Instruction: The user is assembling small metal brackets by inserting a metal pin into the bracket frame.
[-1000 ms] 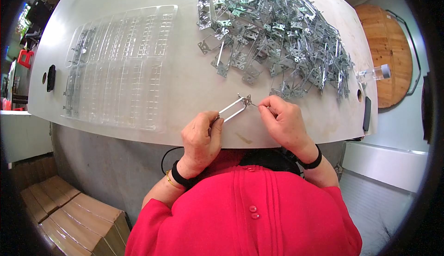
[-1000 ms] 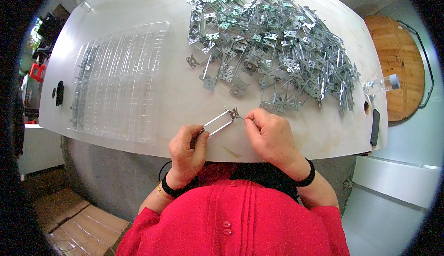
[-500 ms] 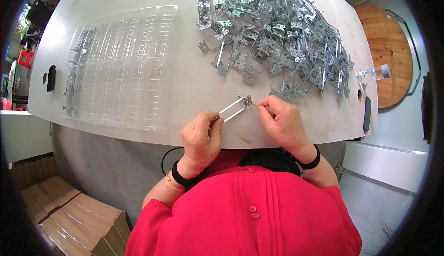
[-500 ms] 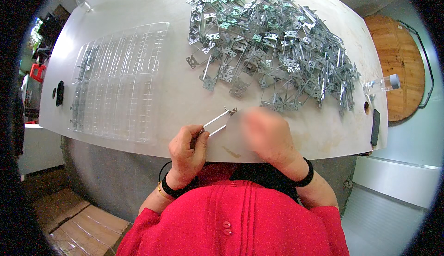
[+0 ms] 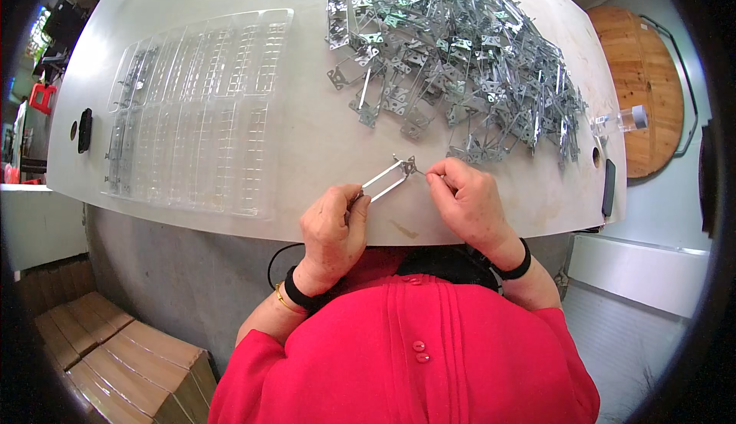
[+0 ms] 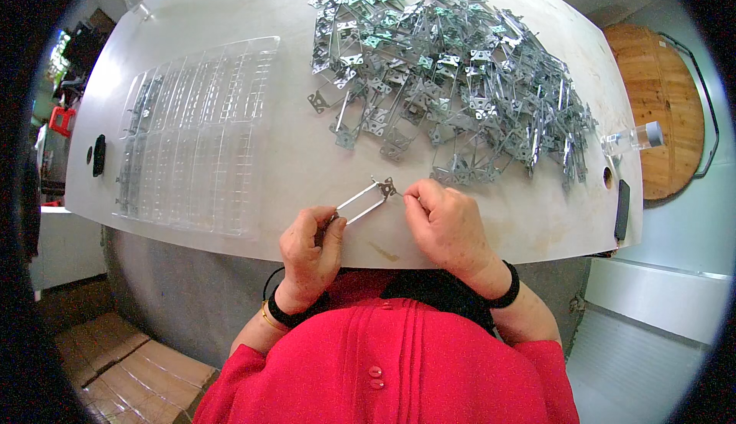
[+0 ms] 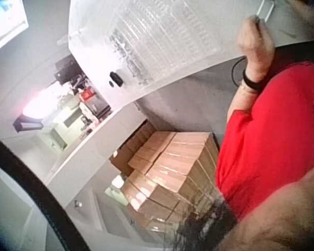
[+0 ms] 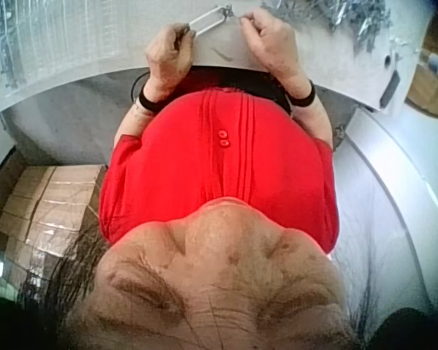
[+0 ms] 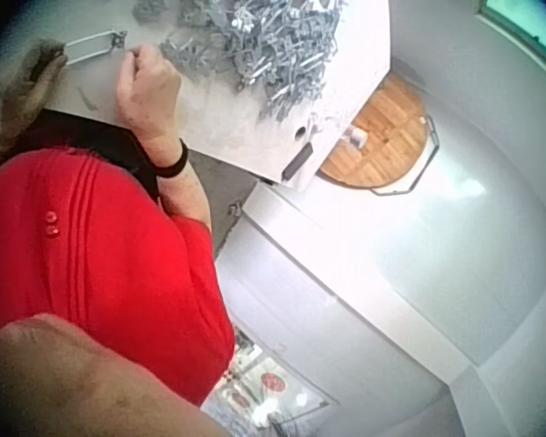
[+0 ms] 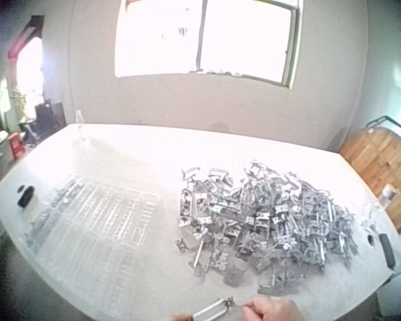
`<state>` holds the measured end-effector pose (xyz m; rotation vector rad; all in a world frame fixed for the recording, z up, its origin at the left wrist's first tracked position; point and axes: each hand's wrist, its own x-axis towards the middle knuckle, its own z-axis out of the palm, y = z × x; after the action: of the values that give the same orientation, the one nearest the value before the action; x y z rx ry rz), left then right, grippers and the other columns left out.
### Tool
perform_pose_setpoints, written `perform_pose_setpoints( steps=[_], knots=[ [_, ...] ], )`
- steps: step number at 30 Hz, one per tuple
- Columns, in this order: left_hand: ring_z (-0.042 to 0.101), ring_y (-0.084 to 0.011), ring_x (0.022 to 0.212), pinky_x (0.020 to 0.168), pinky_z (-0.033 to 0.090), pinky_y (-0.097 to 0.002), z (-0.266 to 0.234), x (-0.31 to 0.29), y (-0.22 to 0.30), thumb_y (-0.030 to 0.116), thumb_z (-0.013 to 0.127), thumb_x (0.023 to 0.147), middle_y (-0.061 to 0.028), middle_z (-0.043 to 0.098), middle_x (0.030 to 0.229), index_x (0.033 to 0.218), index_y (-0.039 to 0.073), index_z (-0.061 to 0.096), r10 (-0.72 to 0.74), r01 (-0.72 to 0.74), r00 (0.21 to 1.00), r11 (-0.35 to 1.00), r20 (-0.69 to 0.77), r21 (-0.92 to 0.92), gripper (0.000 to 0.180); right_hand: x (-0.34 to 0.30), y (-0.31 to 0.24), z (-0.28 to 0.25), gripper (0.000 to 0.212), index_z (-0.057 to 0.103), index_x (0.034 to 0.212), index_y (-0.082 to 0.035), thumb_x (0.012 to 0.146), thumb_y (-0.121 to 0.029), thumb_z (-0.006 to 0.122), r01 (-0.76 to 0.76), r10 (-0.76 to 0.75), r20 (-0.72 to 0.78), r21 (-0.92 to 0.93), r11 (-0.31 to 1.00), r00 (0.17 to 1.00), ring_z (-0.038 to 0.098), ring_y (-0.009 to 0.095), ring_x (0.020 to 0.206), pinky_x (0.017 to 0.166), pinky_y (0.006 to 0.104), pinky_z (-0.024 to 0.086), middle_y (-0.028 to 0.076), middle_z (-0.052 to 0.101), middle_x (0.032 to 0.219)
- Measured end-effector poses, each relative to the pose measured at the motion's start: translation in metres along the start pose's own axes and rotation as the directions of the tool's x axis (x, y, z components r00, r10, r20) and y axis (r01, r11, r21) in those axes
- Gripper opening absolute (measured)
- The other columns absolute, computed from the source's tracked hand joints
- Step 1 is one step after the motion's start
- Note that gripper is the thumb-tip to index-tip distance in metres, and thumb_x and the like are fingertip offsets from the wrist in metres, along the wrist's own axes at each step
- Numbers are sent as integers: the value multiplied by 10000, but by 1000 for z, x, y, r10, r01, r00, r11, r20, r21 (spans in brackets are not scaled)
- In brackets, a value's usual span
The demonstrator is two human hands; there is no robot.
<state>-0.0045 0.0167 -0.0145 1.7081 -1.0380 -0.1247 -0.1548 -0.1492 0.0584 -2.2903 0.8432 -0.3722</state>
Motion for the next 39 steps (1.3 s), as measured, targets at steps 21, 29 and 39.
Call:
perform_pose_setpoints(
  steps=[21, 29, 39],
  knots=[
    [678, -335, 718, 642, 542, -419, -15, 13, 15, 35, 757, 922, -150, 678, 895, 1125, 17, 635, -42, 8, 985, 981, 168, 194, 238, -23, 23, -66, 80, 703, 1000, 9, 993, -71, 700, -203, 198, 45, 189, 961, 979, 492, 15, 651, 553, 246, 385, -22, 602, 697],
    [709, -378, 870, 705, 563, -454, -9, 30, 39, 52, 737, 930, -202, 675, 1132, 1156, 17, 638, -23, -40, 984, 938, 174, 345, 248, -55, 82, -93, 90, 718, 1031, -32, 1043, -111, 675, -327, 341, 46, 433, 840, 939, 471, 5, 520, 460, 219, 339, -71, 568, 657],
    [705, -387, 845, 722, 564, -456, 33, 50, 56, 79, 721, 945, -179, 687, 1066, 1195, 38, 647, 14, -186, 930, 881, 369, 435, 264, -75, 140, -80, 124, 713, 1091, -16, 1047, -128, 683, -265, 349, 31, 714, 648, 937, 493, 14, 532, 468, 203, 386, -32, 617, 720]
  ],
)
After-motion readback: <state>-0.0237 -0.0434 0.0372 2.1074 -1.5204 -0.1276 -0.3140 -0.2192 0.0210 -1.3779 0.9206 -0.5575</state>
